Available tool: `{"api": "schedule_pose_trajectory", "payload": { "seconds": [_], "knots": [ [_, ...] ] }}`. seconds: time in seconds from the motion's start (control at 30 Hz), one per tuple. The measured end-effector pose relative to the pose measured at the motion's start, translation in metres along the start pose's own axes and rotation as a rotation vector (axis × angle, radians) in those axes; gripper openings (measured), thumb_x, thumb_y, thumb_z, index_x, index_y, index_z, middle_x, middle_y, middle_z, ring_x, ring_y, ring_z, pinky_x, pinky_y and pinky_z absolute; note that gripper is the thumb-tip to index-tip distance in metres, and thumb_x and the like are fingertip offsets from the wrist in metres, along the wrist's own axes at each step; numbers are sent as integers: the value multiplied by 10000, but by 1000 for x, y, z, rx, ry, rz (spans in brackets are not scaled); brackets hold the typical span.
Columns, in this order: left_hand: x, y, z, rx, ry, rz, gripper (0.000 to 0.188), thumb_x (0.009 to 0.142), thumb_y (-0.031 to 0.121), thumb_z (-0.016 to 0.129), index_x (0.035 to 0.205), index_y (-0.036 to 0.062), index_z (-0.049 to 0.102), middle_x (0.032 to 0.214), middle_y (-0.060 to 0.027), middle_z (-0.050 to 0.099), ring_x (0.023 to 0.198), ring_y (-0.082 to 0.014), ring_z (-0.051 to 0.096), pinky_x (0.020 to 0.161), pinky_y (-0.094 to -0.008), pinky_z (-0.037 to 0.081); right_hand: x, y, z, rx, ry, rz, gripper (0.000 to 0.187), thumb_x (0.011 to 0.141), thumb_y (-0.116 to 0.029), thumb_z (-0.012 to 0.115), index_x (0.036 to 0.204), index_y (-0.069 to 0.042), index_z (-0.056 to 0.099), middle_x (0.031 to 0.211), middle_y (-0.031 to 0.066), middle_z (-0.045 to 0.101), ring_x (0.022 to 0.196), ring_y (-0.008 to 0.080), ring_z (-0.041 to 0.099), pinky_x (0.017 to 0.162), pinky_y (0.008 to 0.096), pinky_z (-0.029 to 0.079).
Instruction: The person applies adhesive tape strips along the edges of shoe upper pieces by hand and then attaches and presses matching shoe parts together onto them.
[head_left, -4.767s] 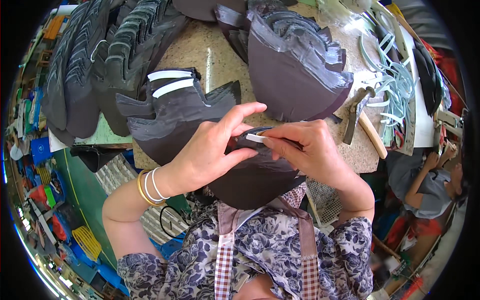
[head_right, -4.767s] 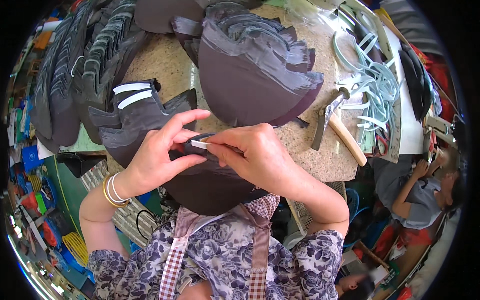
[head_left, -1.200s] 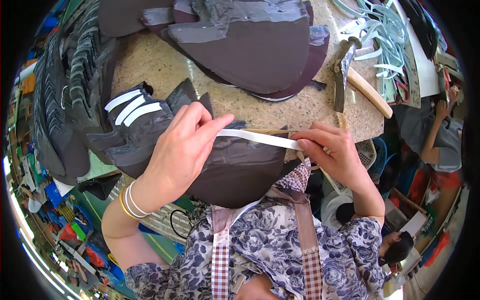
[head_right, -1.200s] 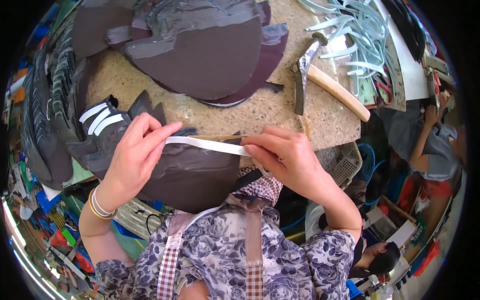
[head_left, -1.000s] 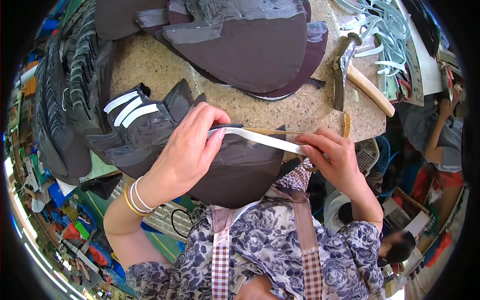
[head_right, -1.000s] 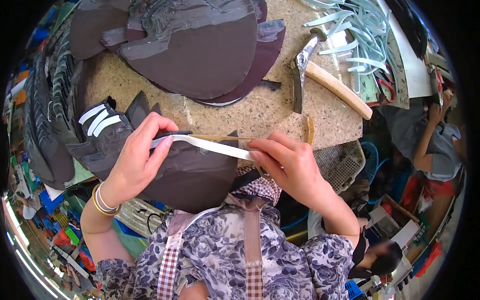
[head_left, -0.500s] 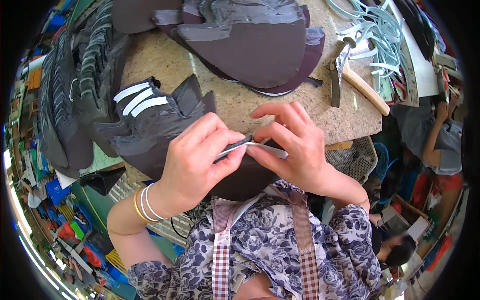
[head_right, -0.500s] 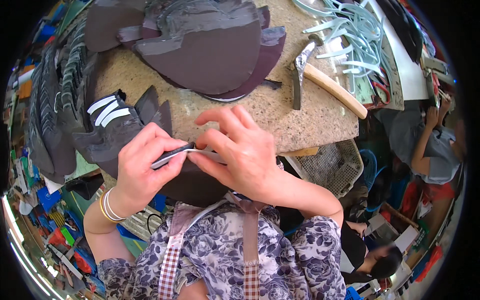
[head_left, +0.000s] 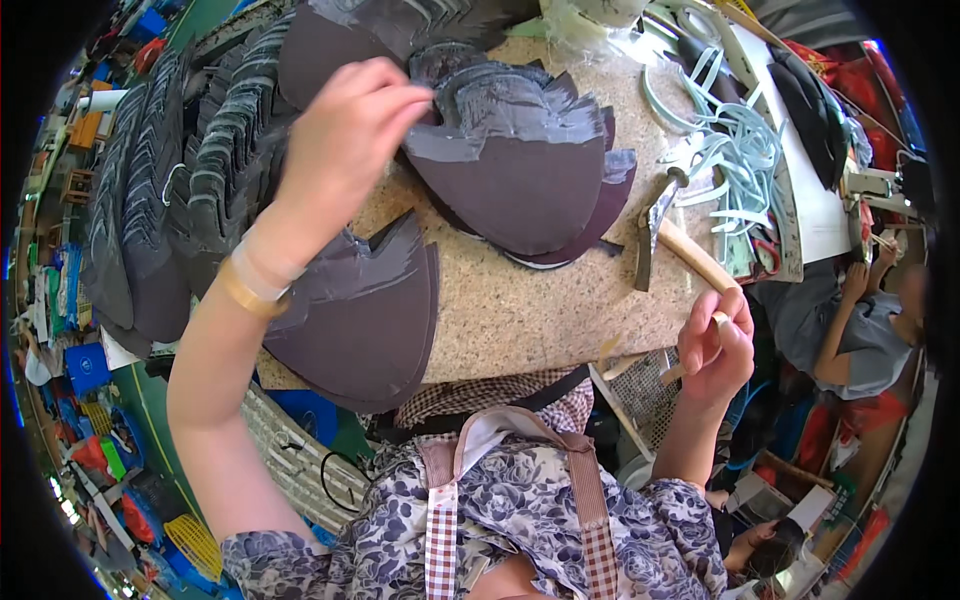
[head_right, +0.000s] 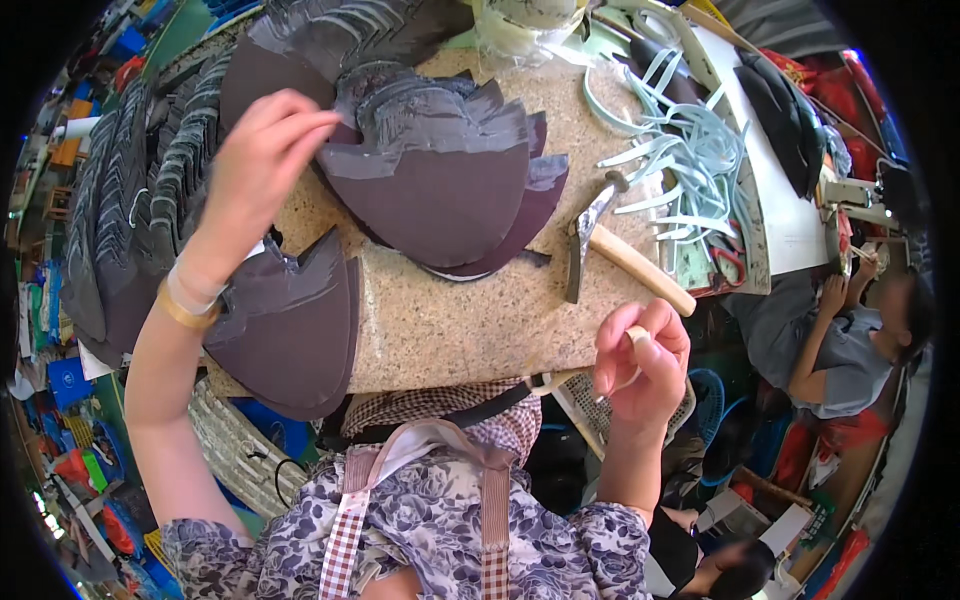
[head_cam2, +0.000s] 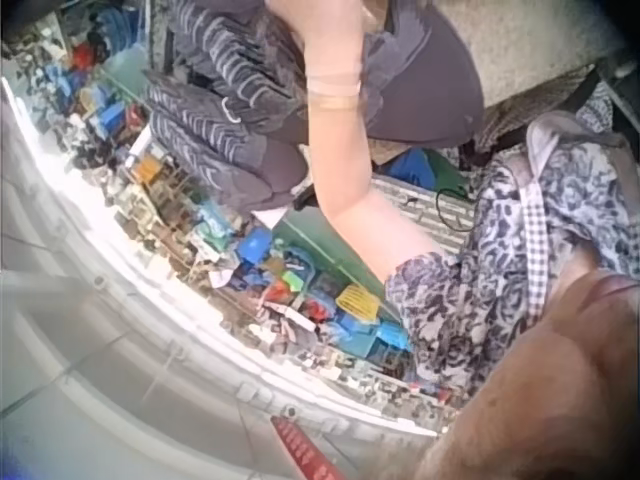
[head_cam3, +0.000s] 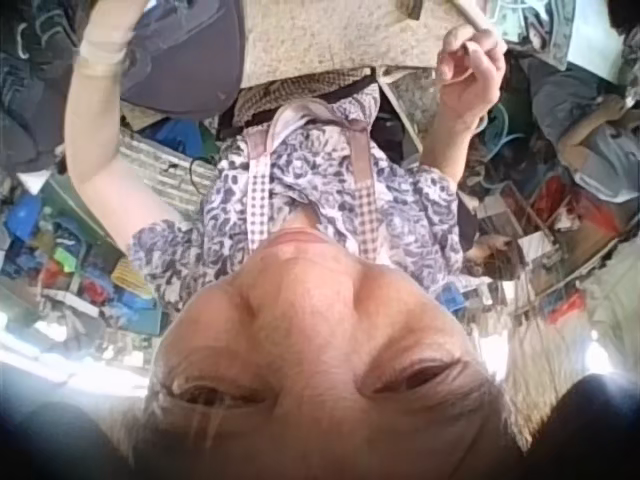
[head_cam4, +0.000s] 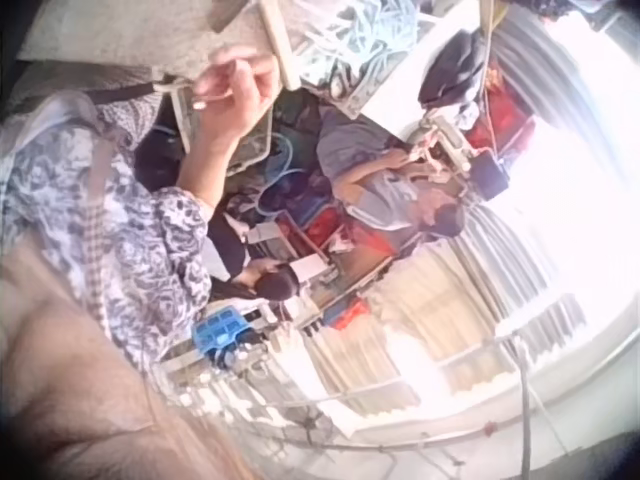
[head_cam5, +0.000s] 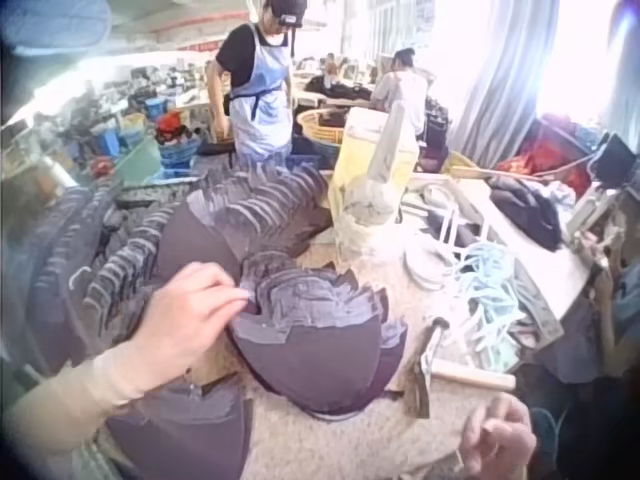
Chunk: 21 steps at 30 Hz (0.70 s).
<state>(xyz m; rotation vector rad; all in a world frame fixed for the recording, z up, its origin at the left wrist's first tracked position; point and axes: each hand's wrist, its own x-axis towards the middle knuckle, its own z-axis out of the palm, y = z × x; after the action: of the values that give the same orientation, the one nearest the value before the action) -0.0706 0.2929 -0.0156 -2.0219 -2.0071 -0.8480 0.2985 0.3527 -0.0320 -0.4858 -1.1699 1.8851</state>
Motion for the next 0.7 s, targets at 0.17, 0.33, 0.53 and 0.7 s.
{"api": "schedule_pose_trajectory", "payload": {
  "seconds": [0.17, 0.33, 0.53, 0.7],
  "knots": [
    [16, -15, 63, 146, -74, -13, 288, 798, 177, 713, 1017, 14, 620, 948, -94, 543, 922, -294, 522, 802, -384, 482, -16, -5, -6, -185, 146, 97, 197, 960, -125, 546, 1015, 48, 622, 763, 134, 609, 415, 95, 431, 371, 193, 320],
    [13, 18, 52, -307, 50, -21, 267, 807, 33, 690, 1032, 28, 547, 941, -97, 595, 814, -245, 561, 723, -336, 492, -17, -5, -13, -397, 342, 66, 207, 952, -98, 562, 1093, 37, 632, 706, 67, 605, 448, 47, 416, 392, 169, 272],
    [-14, 83, -47, -1051, -530, -519, 625, 841, -103, 566, 1400, 24, 316, 1050, -87, 643, 984, -112, 610, 802, -220, 483, 1, -25, 16, -648, 261, -99, 127, 877, 2, 590, 955, 25, 687, 634, 76, 627, 442, 31, 449, 400, 165, 290],
    [-90, 79, -17, -835, -618, -577, 583, 835, -46, 628, 1358, 54, 393, 992, -122, 700, 851, -125, 657, 723, -252, 524, 40, 23, 70, -907, -488, 147, 79, 837, -6, 660, 891, 42, 692, 680, 73, 649, 580, 112, 626, 513, 243, 478]
  ]
}}
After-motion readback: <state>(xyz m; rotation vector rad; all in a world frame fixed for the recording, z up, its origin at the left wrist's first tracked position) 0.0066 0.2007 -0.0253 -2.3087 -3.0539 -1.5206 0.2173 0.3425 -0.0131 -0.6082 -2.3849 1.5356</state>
